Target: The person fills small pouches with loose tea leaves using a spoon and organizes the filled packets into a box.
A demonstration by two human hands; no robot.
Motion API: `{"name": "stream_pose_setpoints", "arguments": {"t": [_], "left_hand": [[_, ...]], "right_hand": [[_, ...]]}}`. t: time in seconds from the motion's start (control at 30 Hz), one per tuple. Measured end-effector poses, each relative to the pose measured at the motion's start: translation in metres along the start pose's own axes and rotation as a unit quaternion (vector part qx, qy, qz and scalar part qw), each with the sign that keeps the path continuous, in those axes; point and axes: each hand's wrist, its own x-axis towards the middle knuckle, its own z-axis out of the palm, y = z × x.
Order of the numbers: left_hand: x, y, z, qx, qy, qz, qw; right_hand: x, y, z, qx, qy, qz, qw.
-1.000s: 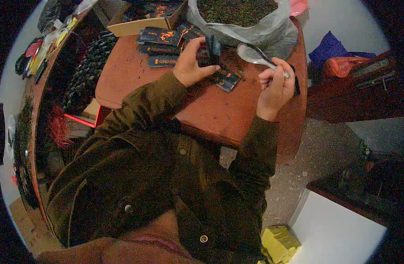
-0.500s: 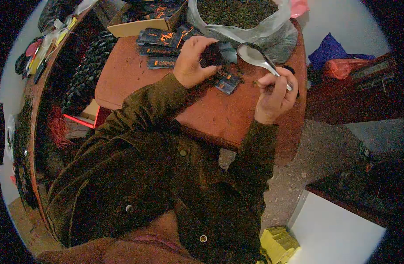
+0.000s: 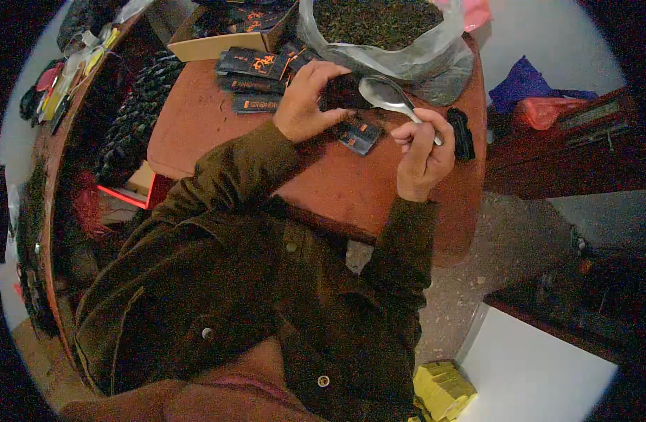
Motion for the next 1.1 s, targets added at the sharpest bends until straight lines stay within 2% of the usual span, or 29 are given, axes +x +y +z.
{"name": "stream_pose_setpoints", "arguments": {"t": [0.07, 0.17, 0.3, 0.47, 0.57, 0.8, 0.97, 1.1], "left_hand": [[0.001, -0.001, -0.001, -0.012, -0.002, 0.002, 1.000], [0.004, 0.000, -0.003, -0.008, -0.002, 0.000, 1.000], [0.010, -0.010, -0.002, -0.006, 0.026, 0.014, 1.000], [0.015, -0.025, -0.011, -0.014, 0.076, -0.015, 0.997], [0.017, -0.029, -0.017, -0.026, 0.089, -0.014, 0.996], [0.014, -0.036, -0.017, -0.029, 0.076, -0.045, 0.996], [0.010, -0.037, -0.014, -0.024, 0.073, -0.030, 0.997], [0.009, -0.039, -0.014, -0.031, 0.068, -0.039, 0.996]], "right_hand": [[0.001, -0.001, 0.001, -0.002, 0.001, 0.001, 1.000], [0.003, 0.003, 0.000, 0.066, -0.017, -0.004, 0.998], [0.009, 0.002, -0.002, 0.118, 0.053, 0.047, 0.990], [0.018, 0.008, -0.011, 0.162, 0.108, 0.094, 0.976], [0.018, 0.009, -0.013, 0.128, 0.111, 0.123, 0.978], [0.022, 0.006, 0.003, 0.089, 0.112, 0.098, 0.985], [0.025, -0.005, 0.027, 0.065, 0.113, 0.078, 0.988], [0.027, -0.018, 0.042, -0.108, 0.033, 0.035, 0.993]]}}
